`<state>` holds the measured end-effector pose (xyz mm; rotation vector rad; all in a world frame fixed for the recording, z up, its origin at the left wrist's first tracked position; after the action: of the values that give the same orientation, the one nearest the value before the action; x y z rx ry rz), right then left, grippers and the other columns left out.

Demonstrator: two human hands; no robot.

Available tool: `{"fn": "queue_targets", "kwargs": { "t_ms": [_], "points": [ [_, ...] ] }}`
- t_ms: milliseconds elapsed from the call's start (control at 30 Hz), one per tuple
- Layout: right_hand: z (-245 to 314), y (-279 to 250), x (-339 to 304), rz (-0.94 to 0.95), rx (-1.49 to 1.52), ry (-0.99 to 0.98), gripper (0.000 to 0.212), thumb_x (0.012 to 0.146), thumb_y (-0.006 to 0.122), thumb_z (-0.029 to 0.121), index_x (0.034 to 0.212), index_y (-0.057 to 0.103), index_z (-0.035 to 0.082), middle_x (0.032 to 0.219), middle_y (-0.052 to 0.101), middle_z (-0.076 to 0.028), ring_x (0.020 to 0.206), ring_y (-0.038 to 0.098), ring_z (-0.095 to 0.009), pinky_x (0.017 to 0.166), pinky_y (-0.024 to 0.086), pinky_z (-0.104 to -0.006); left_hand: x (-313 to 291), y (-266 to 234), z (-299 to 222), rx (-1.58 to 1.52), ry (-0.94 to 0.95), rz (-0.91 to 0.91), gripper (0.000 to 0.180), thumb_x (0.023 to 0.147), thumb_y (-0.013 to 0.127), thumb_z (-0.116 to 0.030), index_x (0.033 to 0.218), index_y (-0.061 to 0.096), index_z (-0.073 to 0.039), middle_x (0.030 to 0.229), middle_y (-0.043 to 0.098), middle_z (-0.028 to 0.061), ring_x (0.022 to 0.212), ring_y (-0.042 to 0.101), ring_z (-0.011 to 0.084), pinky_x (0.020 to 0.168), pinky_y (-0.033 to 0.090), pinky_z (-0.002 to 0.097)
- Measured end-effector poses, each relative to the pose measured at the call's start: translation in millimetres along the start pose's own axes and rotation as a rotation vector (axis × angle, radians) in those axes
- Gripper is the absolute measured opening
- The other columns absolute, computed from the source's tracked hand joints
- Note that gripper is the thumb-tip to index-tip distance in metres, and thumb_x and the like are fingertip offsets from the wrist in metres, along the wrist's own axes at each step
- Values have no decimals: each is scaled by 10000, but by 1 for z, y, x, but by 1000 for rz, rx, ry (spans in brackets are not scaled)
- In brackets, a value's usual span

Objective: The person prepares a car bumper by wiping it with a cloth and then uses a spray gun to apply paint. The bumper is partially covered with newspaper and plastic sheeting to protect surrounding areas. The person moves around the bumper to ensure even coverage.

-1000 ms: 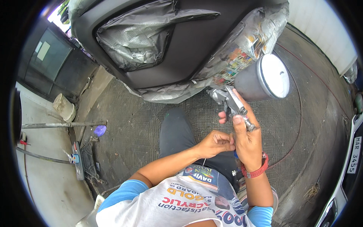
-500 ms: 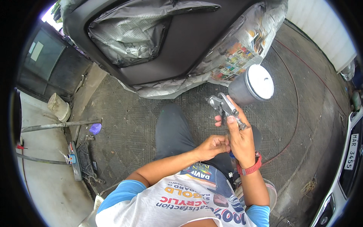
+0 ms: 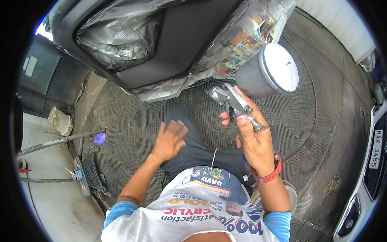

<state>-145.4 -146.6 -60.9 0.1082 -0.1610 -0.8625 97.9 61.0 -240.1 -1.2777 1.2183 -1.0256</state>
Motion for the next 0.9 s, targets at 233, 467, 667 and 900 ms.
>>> {"fn": "queue_targets", "kwargs": {
  "t_ms": [233,467,667,900],
  "points": [
    [9,10,-2,55,15,-32,595,1161,550,364,1654,456,45,1206,765,-135,1005,713,-101,561,488,-182,87,-81,43,273,-34,-408,788,1056,608,-470,1692,383,-61,1790,321,94,1665,252,312,1341,158,618],
    [7,22,1,87,7,-39,604,1157,556,386,1651,467,50,1196,770,-133,986,715,-95,564,490,-182,181,-119,34,469,257,-349,852,1037,546,-597,1712,359,-112,1810,273,5,1682,190,216,1378,130,493],
    [4,21,2,92,9,-17,601,1155,556,387,1648,476,53,1183,769,-143,982,713,-97,565,490,-186,133,-111,85,687,216,-283,815,1062,479,-620,1720,355,-155,1803,289,-29,1676,200,169,1389,118,456],
    [0,12,3,76,39,-4,581,1156,551,360,1647,481,56,1171,768,-136,967,705,-92,558,481,-187,61,-115,168,684,95,-195,791,1093,400,-641,1710,376,-147,1787,329,-12,1671,229,202,1390,131,465]
  ]
}}
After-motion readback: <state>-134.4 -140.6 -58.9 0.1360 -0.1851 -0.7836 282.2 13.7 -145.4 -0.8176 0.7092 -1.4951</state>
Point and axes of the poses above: each hand's wrist, its own x-axis towards the middle knuckle, its own y-axis out of the palm, z = x × y, the point moved 5 cm from there along x, towards the middle knuckle
